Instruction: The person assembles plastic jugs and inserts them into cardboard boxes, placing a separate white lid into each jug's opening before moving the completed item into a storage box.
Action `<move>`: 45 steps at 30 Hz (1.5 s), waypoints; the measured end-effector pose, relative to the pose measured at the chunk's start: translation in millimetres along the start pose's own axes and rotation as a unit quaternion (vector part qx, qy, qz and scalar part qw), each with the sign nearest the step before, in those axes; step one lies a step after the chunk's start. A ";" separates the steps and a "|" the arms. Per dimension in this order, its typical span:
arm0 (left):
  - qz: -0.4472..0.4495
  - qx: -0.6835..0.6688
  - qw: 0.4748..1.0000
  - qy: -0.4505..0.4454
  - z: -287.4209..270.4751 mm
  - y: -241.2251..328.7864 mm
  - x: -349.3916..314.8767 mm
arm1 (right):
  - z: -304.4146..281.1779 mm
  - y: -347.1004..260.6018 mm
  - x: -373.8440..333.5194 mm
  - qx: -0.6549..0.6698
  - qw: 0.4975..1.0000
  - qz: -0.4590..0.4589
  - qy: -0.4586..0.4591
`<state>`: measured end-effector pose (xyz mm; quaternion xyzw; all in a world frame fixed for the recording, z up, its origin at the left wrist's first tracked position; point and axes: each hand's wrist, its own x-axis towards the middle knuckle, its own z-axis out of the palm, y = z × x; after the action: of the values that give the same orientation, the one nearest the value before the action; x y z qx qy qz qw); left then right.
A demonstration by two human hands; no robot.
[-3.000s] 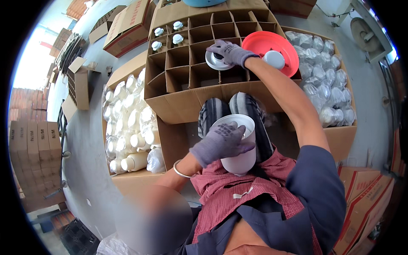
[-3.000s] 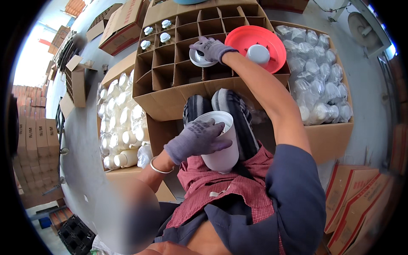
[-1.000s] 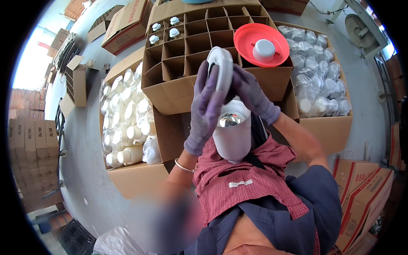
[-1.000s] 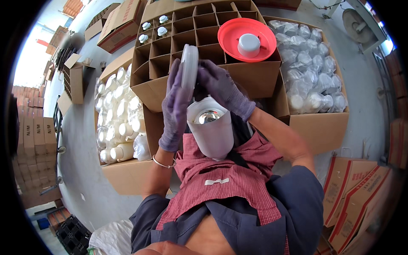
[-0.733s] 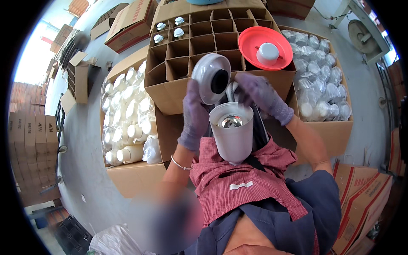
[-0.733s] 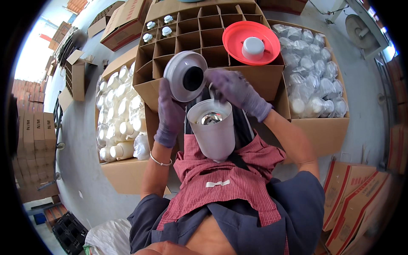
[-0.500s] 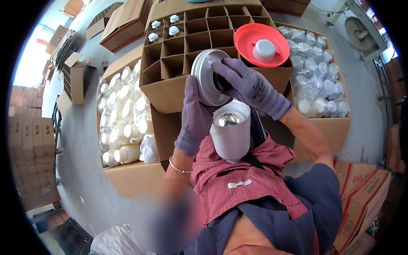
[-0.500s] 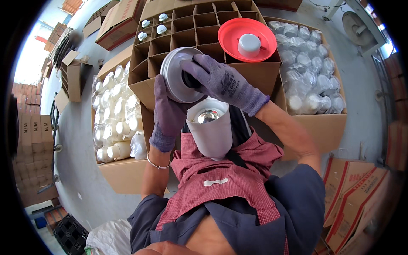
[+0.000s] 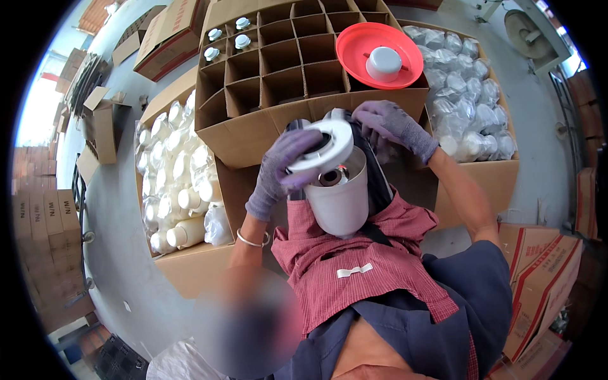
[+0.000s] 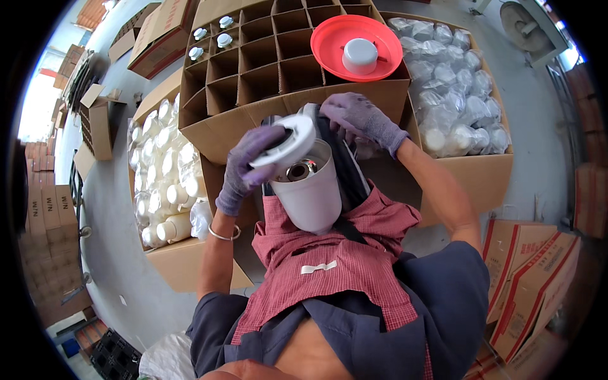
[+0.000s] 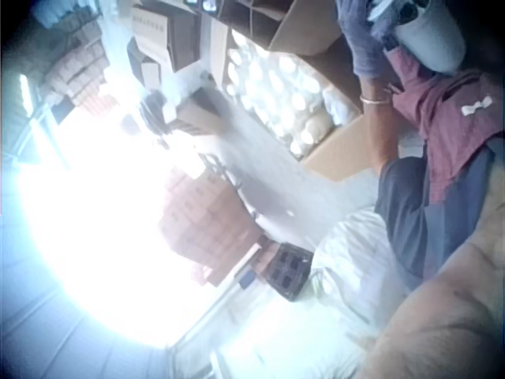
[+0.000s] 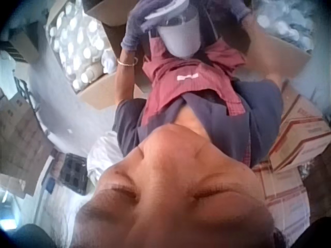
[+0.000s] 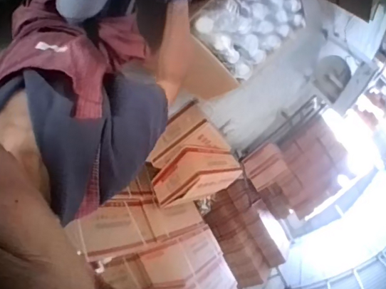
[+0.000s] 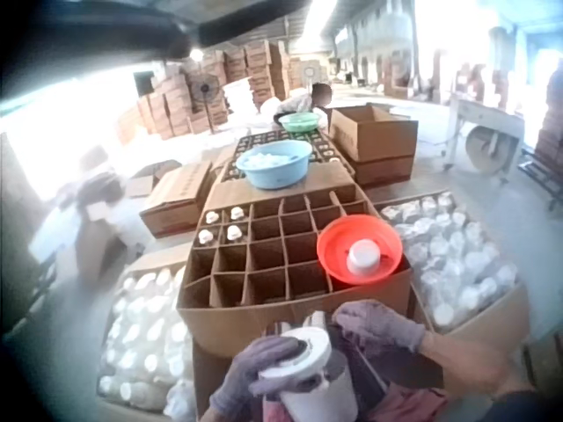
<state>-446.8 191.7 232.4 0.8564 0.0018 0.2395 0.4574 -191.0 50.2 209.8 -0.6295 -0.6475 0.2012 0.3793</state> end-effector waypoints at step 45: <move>-0.083 -0.021 0.995 0.054 64.3 48.8 -30.1 | 66.3 2.1 -145.3 0.504 0.844 0.165 0.081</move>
<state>-457.5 106.4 228.3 0.8295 0.0930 0.2462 0.4926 -250.6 -75.9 131.8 -0.4630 -0.3104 0.5077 0.6569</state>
